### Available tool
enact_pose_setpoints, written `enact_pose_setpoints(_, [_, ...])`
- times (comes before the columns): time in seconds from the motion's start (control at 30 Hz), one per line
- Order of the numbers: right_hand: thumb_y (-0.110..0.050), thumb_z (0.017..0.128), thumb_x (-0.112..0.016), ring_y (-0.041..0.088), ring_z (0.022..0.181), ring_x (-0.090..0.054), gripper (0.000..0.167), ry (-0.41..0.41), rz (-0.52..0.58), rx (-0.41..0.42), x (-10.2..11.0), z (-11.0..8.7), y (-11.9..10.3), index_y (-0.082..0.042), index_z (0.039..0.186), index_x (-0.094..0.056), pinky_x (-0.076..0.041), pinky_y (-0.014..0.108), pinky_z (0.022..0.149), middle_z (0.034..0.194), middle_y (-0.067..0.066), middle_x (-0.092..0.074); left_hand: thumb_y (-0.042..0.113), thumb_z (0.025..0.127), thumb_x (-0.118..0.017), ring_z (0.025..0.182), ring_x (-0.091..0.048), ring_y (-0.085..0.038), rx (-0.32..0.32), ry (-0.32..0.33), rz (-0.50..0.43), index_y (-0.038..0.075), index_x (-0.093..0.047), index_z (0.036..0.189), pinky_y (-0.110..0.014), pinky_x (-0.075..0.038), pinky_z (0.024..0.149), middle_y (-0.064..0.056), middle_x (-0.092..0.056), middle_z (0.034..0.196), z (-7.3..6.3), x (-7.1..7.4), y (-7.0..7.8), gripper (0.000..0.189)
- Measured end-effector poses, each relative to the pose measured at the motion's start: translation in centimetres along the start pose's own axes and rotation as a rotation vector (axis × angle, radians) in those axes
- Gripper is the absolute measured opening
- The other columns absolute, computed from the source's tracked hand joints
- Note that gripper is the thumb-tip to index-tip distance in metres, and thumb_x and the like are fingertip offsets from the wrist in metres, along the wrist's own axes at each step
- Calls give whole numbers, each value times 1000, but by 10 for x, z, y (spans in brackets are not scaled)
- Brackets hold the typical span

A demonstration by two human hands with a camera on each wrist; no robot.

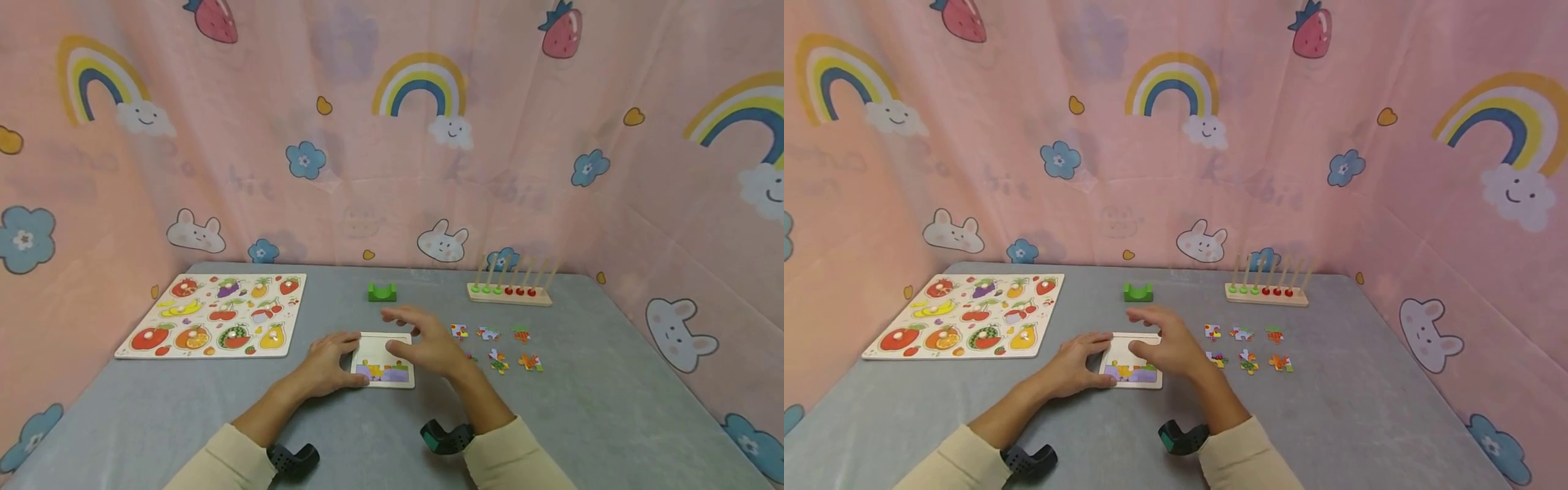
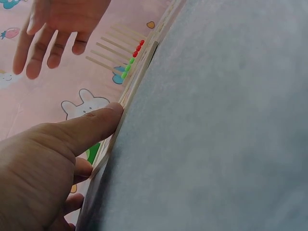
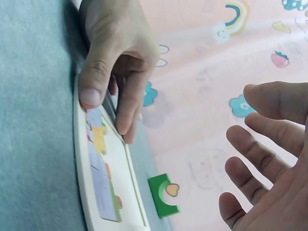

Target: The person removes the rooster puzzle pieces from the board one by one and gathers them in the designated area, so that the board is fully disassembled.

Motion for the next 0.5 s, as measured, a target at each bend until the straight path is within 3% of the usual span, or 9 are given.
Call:
enact_pose_setpoints(0.27, [-17, 87, -70, 41, 112, -50, 47, -15, -10, -10, -14, 5, 7, -4, 131, -59, -41, 58, 82, 126, 11, -59, 36, 74, -84, 133, -36, -35, 1, -1, 19, -5, -57, 130, -57, -18, 107, -12, -50, 140, 0, 1, 0, 74])
enact_pose_setpoints(0.5, [-2, 86, -67, 39, 113, -49, 45, -48, 22, -47, -28, 8, 10, -1, 130, -59, -41, 54, 83, 127, 15, -57, 35, 74, -84, 133, -37, -35, -8, 2, 18, -4, -58, 130, -58, -18, 106, -12, -50, 139, 1, 0, 0, 74])
Point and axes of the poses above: each hand's wrist, its own z-axis towards the middle knuckle, its own x-axis out of the back of the hand, y = z × x, the point moved 6 cm from there along z, towards the middle knuckle
